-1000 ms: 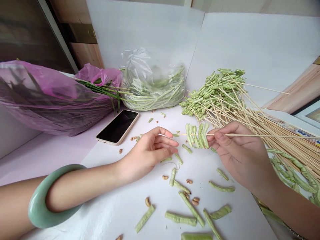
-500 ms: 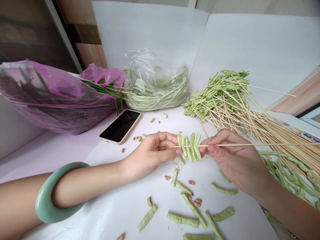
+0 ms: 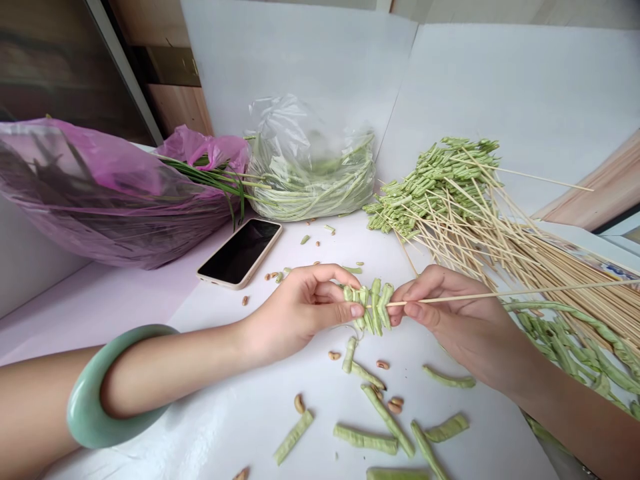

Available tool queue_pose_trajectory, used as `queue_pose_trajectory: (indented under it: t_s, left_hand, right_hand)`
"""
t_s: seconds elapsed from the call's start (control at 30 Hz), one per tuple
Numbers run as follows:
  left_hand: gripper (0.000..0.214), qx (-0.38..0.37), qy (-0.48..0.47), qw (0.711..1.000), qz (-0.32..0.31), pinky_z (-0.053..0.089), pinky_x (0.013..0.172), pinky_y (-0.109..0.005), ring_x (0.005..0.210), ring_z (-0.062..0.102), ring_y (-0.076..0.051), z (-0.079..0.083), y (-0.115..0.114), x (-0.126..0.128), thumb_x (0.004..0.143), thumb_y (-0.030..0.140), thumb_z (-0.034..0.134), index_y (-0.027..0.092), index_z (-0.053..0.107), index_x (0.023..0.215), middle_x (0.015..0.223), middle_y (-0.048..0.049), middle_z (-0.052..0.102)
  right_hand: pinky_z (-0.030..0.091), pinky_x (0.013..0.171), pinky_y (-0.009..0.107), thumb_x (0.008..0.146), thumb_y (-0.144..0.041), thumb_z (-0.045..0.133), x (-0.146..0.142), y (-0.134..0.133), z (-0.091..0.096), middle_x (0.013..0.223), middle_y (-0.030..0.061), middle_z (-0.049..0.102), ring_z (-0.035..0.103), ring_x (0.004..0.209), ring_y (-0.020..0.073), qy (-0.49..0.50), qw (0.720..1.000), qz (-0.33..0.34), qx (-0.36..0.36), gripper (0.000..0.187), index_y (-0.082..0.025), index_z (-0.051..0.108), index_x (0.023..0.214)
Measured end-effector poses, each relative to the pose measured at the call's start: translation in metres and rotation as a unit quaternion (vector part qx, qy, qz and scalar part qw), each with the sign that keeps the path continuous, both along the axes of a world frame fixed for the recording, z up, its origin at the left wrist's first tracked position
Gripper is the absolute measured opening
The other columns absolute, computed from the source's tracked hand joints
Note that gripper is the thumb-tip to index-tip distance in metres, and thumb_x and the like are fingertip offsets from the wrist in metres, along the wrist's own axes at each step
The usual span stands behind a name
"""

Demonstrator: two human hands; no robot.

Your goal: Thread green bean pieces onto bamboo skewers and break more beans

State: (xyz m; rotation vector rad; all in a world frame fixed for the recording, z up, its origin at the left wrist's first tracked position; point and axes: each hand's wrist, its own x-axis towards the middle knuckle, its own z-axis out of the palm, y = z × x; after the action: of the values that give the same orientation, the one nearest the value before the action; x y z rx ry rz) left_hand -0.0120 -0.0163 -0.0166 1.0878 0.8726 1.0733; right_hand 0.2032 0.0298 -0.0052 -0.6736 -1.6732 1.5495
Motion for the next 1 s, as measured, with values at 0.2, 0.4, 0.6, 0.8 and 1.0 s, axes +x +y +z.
queue_pose_trajectory:
  t_s: [0.2,0.4,0.6,0.8,1.0]
  left_hand:
    - [0.028,0.017,0.02,1.0,0.016,0.038,0.058,-0.022,0.058,0.051,-0.009,0.003,0.0,0.0,0.071,0.027,0.078,0.014,0.061,0.088,0.062,0.0026,0.06]
    - [0.032,0.0,-0.012,1.0,0.016,0.046,0.068,-0.025,0.064,0.054,-0.01,0.006,0.0,0.001,0.071,0.029,0.079,0.012,0.061,0.092,0.067,0.0016,0.061]
    - [0.017,0.013,0.004,0.996,0.087,0.049,0.075,-0.029,0.078,0.057,-0.013,0.008,0.001,0.003,0.086,0.031,0.062,0.016,0.055,0.087,0.082,-0.0009,0.059]
    - [0.009,0.143,0.187,0.971,0.03,0.038,0.057,-0.023,0.059,0.043,-0.01,0.014,-0.008,0.001,0.084,0.02,0.06,0.019,0.051,0.083,0.065,0.0058,0.046]
    - [0.006,0.41,0.34,0.81,-0.245,0.046,0.074,-0.026,0.08,0.058,-0.019,0.024,-0.019,0.001,0.081,0.01,0.066,0.013,0.063,0.085,0.084,-0.0093,0.064]
  right_hand:
    - [0.057,0.069,0.023,0.08,-0.035,0.077,0.002,0.0,0.001,0.075,0.0009,0.073,0.069,0.071,0.0145,-0.007,1.0,-0.02,-0.017,0.01,-0.026,0.073,0.078]
    - [0.057,0.067,0.025,0.081,-0.036,0.076,-0.002,0.0,0.003,0.074,0.0029,0.072,0.068,0.07,0.0148,0.012,0.999,-0.041,-0.031,0.015,-0.023,0.073,0.075]
    - [0.058,0.069,0.028,0.074,-0.037,0.081,-0.001,0.002,0.007,0.071,0.0033,0.072,0.066,0.067,0.0154,0.029,0.995,-0.095,-0.009,0.017,-0.023,0.074,0.072]
    - [0.057,0.074,0.024,0.076,-0.032,0.08,0.007,0.01,0.007,0.075,0.0008,0.072,0.066,0.073,0.0131,0.063,0.985,-0.161,-0.01,0.011,-0.024,0.073,0.075]
    - [0.058,0.075,0.03,0.073,-0.034,0.081,0.007,0.013,0.006,0.074,0.0013,0.07,0.066,0.074,0.0161,0.055,0.981,-0.188,-0.005,0.014,-0.024,0.071,0.074]
